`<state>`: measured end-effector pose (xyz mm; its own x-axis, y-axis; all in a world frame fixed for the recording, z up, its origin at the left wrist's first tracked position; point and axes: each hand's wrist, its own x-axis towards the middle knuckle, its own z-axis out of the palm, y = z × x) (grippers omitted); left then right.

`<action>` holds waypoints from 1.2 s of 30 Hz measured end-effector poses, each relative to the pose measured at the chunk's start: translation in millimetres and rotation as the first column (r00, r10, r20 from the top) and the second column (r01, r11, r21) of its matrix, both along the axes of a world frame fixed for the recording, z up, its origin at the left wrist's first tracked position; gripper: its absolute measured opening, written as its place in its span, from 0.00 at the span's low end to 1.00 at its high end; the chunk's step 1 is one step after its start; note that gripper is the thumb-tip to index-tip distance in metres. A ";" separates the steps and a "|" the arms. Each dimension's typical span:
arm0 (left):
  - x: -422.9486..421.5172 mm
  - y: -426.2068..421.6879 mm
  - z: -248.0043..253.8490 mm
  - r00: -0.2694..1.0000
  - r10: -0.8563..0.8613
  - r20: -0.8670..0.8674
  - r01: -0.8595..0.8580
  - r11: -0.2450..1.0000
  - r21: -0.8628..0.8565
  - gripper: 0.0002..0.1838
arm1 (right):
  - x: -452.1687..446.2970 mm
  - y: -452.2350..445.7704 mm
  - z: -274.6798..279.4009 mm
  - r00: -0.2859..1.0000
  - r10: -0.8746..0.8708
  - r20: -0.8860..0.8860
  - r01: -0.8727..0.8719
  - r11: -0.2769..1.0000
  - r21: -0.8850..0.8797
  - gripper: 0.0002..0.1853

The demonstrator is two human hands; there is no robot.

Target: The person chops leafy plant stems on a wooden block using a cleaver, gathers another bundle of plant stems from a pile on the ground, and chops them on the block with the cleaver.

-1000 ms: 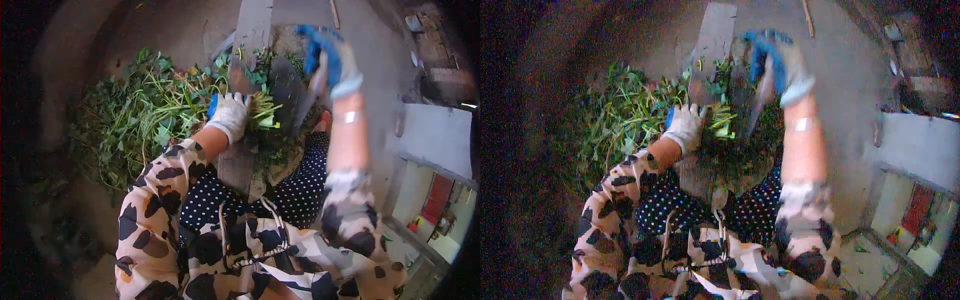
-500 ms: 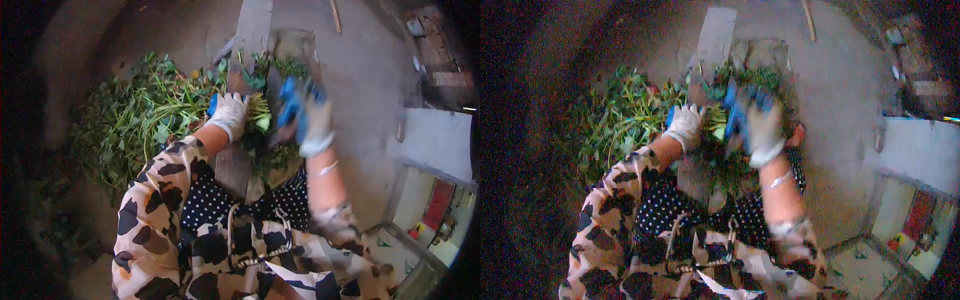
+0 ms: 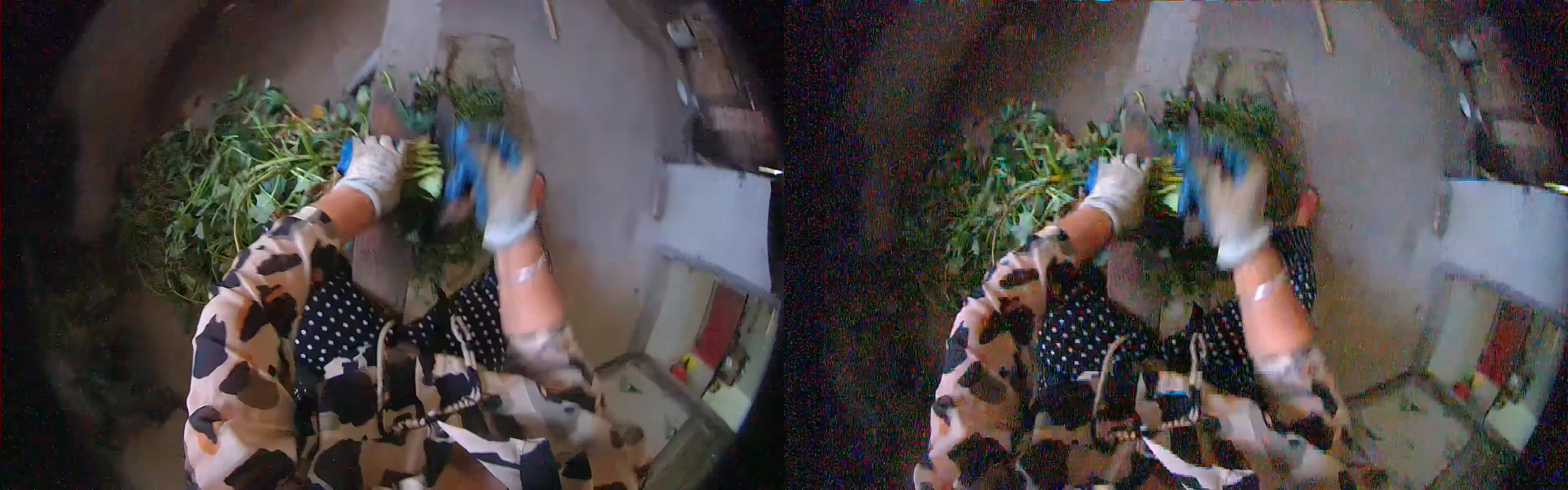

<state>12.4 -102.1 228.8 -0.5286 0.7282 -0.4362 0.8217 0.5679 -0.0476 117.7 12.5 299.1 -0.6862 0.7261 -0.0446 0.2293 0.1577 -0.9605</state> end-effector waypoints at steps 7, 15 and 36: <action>9.9 -4.3 -1.1 0.997 -0.073 0.041 0.077 0.992 -0.100 0.35 | -156.3 173.7 -3.1 0.754 0.576 -0.315 -0.656 0.656 -0.373 0.13; -6.1 4.8 3.1 0.994 0.020 0.103 -0.010 0.995 -0.097 0.33 | 7.7 -7.2 -22.4 0.913 0.075 -0.401 -0.204 0.936 -0.288 0.07; -0.3 12.8 -5.5 0.998 -0.026 0.055 0.028 0.999 -0.022 0.29 | -99.4 93.8 19.4 0.939 0.282 -0.196 -0.338 0.860 -0.383 0.13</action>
<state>12.1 -89.3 223.3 -0.4838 0.7315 -0.4805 0.8385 0.5447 -0.0150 18.3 106.3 318.5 -0.8926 0.4119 -0.1835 0.1036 -0.2087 -0.9725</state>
